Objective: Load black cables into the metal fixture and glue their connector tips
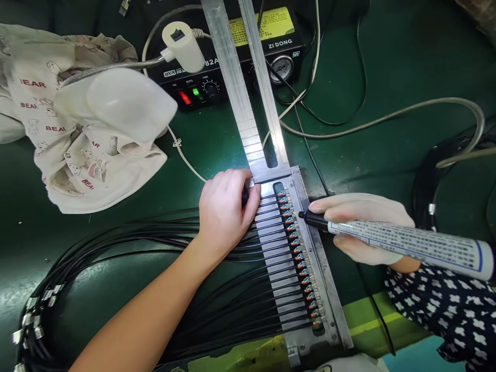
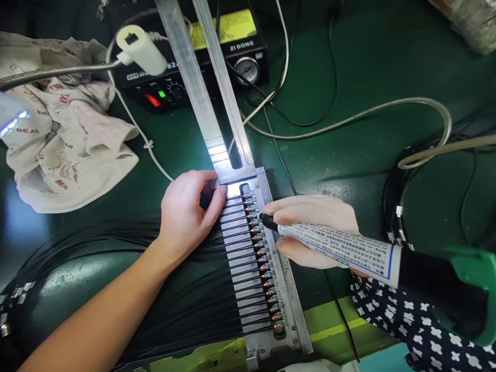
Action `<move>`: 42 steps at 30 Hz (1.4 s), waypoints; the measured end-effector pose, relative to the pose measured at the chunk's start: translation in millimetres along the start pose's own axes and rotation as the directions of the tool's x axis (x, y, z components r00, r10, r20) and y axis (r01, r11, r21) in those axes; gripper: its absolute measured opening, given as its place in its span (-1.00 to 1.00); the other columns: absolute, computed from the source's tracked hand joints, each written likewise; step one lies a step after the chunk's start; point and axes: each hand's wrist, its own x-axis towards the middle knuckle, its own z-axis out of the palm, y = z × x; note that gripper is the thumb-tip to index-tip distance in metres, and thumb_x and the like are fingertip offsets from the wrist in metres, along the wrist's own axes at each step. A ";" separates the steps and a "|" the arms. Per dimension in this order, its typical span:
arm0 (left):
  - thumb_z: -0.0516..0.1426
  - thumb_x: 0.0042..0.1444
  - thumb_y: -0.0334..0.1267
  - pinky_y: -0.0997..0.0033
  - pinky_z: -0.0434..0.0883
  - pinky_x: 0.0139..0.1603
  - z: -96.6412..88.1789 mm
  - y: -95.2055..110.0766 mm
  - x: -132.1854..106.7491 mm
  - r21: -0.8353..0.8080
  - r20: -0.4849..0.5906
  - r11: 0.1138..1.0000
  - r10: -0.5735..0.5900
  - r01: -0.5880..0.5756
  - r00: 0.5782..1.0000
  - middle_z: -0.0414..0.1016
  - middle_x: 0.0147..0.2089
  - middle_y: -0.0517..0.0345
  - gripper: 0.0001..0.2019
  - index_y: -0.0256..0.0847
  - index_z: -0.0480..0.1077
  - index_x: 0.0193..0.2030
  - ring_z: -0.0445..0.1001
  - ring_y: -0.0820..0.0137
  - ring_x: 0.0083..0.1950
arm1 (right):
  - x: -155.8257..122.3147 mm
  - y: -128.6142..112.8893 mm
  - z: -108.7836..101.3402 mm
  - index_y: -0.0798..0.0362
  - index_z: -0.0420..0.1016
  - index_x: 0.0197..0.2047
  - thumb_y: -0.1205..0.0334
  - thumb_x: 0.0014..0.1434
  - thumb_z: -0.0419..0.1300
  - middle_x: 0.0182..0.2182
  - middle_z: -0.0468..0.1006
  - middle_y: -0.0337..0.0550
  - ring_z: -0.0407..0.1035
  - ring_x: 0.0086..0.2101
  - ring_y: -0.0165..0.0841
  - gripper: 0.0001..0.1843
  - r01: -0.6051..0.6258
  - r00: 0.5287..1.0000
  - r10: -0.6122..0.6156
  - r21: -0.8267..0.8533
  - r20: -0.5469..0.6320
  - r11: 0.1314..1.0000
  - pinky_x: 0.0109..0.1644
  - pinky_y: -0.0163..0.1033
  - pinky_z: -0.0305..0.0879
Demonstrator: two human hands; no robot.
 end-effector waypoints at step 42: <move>0.04 0.34 -0.17 0.28 0.24 -0.23 -1.4 0.0 -0.1 0.000 0.016 1.000 -0.002 0.002 1.000 0.47 -0.27 0.05 -0.82 -0.21 0.37 -0.09 0.39 0.29 -0.24 | 2.7 -1.1 -0.4 0.06 0.56 0.02 0.30 0.11 0.40 -0.08 0.67 0.01 0.61 -0.12 -0.22 -0.62 0.045 0.999 -0.045 0.020 0.008 0.999 -0.04 -0.22 0.62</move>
